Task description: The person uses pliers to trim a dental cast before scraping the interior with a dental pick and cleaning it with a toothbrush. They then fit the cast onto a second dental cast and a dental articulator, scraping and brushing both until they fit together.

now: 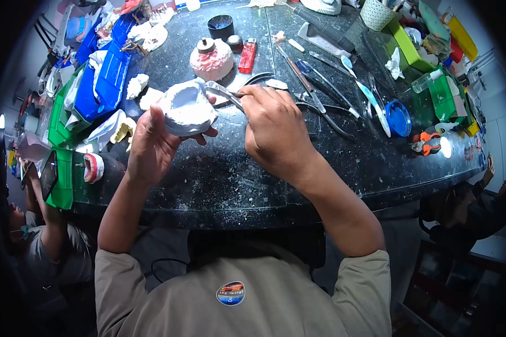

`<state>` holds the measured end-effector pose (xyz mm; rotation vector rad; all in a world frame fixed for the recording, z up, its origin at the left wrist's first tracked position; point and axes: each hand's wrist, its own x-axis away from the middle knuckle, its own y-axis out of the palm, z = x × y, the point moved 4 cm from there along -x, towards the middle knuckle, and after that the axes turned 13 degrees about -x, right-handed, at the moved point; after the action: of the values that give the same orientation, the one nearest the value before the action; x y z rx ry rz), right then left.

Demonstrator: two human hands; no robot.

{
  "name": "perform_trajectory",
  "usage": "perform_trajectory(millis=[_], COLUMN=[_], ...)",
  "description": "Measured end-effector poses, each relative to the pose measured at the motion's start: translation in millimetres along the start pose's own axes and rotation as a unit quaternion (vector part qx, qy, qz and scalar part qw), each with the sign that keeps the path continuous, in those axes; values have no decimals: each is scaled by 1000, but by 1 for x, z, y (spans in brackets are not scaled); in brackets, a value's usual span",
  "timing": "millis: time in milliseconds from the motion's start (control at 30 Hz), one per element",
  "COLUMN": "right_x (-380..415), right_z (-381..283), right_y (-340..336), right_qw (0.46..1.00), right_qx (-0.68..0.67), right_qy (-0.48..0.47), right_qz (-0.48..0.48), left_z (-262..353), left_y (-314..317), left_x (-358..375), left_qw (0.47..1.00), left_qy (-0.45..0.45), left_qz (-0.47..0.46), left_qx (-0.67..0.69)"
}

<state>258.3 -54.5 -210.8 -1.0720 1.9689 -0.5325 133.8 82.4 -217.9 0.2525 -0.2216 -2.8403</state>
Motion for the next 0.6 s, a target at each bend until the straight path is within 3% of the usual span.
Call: perform_trajectory(millis=[467,600], right_x=[2,0], right_z=[-4,-4], right_y=[-1,-11], right_qw=[999,992], right_qx=[-13,-119], right_qy=[-18,40], right_qz=[23,10], left_z=[2,2], left_y=[4,5], left_x=[2,2], left_qw=[994,994], left_qy=[42,39], left_qz=[-45,-32], left_qx=[-85,-100])
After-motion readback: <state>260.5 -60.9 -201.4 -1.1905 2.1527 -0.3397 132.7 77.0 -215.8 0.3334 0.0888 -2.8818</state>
